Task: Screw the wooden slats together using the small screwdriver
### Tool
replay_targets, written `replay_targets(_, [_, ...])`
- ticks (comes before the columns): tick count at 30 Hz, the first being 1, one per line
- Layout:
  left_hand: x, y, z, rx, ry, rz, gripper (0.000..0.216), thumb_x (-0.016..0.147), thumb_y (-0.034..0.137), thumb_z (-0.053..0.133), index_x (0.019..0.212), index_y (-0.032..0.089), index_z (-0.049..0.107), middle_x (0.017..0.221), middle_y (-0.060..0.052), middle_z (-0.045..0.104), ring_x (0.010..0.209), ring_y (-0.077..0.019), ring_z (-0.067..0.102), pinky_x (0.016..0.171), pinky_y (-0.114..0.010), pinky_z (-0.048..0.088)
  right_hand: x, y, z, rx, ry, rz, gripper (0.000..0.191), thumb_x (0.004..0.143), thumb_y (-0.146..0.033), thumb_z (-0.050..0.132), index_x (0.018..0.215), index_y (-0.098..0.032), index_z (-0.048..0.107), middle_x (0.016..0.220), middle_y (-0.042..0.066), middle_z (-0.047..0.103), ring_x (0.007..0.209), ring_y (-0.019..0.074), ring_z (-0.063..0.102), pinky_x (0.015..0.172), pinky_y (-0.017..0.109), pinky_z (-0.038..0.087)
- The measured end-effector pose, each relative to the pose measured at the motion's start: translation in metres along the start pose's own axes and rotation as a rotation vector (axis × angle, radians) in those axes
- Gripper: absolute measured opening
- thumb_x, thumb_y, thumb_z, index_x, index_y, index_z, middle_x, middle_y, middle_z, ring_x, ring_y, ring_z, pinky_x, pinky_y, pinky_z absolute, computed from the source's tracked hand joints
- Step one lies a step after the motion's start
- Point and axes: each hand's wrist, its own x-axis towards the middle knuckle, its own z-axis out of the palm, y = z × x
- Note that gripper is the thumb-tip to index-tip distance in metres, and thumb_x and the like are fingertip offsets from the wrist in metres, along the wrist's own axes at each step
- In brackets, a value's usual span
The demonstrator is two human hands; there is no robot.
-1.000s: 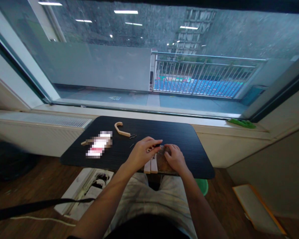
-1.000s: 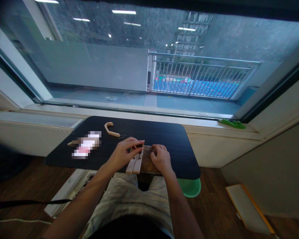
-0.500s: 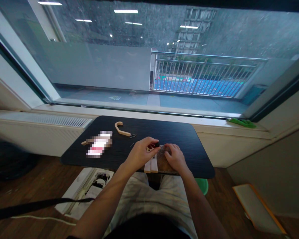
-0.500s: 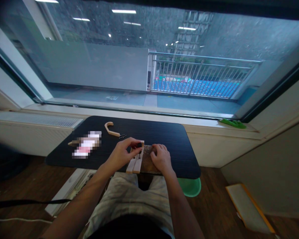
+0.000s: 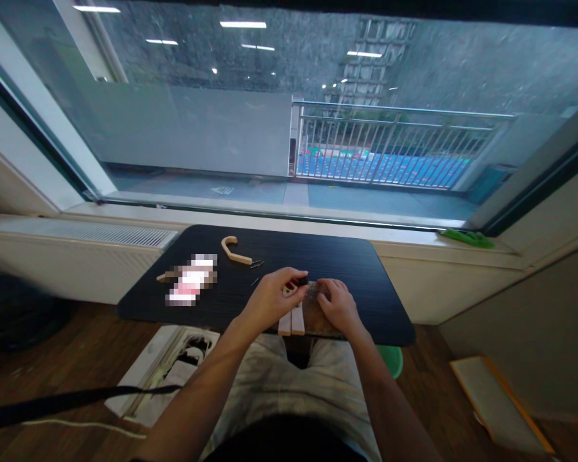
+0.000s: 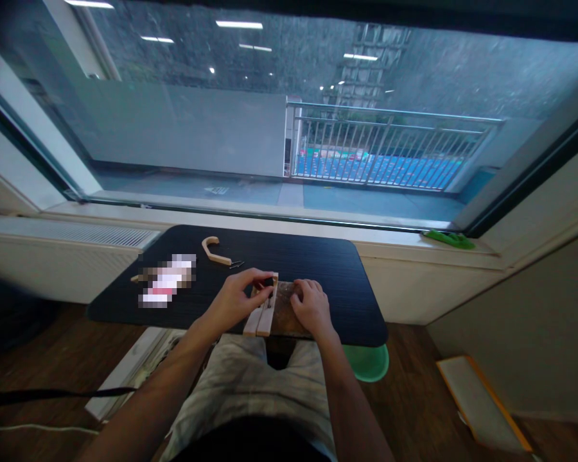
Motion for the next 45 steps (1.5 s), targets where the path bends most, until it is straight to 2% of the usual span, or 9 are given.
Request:
replay_targets(14, [-0.002, -0.006, 0.001, -0.033, -0.019, -0.015, 0.032, 0.085, 0.016, 0.064, 0.116, 0.015, 0.071, 0.100, -0.006, 0.077, 0.082, -0.0154, 0.072, 0.079, -0.026, 0.058, 0.000, -0.001, 0.000, -0.001, 0.008, 0.011, 0.031, 0.084, -0.019, 0.052, 0.111, -0.023, 0.065, 0.114, 0.007, 0.067, 0.113, 0.0234, 0.056, 0.097, 0.036, 0.044])
replay_targets(21, [-0.004, -0.005, 0.000, -0.003, -0.029, -0.027, 0.032, 0.087, 0.018, 0.060, 0.118, 0.016, 0.070, 0.097, -0.006, 0.078, 0.079, -0.0156, 0.072, 0.077, -0.026, 0.057, 0.000, -0.001, 0.001, 0.001, 0.007, 0.000, 0.032, 0.083, -0.017, 0.052, 0.111, -0.021, 0.066, 0.113, 0.008, 0.067, 0.112, 0.0247, 0.056, 0.098, 0.039, 0.044])
replay_targets(33, [-0.009, -0.006, 0.000, 0.021, -0.016, -0.039, 0.038, 0.091, 0.022, 0.056, 0.129, 0.020, 0.064, 0.101, -0.005, 0.077, 0.085, -0.0170, 0.072, 0.078, -0.026, 0.055, 0.000, -0.001, 0.001, -0.002, 0.005, 0.006, 0.033, 0.083, -0.019, 0.052, 0.113, -0.023, 0.065, 0.114, 0.007, 0.067, 0.113, 0.0232, 0.055, 0.100, 0.038, 0.043])
replay_targets(37, [-0.009, -0.008, 0.001, 0.010, -0.018, -0.003, 0.034, 0.092, 0.021, 0.056, 0.125, 0.019, 0.066, 0.106, -0.006, 0.076, 0.085, -0.0157, 0.071, 0.079, -0.025, 0.055, 0.000, -0.001, 0.001, 0.004, 0.000, 0.006, 0.033, 0.083, -0.019, 0.052, 0.113, -0.021, 0.065, 0.115, 0.008, 0.067, 0.114, 0.0241, 0.054, 0.099, 0.039, 0.043])
replay_targets(41, [-0.007, -0.010, 0.004, 0.012, 0.008, 0.045, 0.032, 0.089, 0.024, 0.064, 0.120, 0.018, 0.068, 0.103, -0.007, 0.074, 0.082, -0.0157, 0.069, 0.078, -0.027, 0.056, 0.000, -0.001, 0.001, 0.005, -0.006, 0.014, 0.032, 0.084, -0.018, 0.052, 0.113, -0.022, 0.065, 0.115, 0.008, 0.066, 0.115, 0.0244, 0.053, 0.100, 0.039, 0.043])
replay_targets(45, [-0.005, -0.010, 0.007, 0.049, 0.051, 0.006, 0.028, 0.087, 0.024, 0.068, 0.115, 0.018, 0.071, 0.097, -0.006, 0.076, 0.080, -0.0163, 0.069, 0.078, -0.028, 0.057, 0.000, 0.000, 0.002, 0.006, -0.005, 0.008, 0.032, 0.084, -0.019, 0.052, 0.113, -0.023, 0.065, 0.114, 0.007, 0.066, 0.114, 0.0233, 0.054, 0.100, 0.038, 0.043])
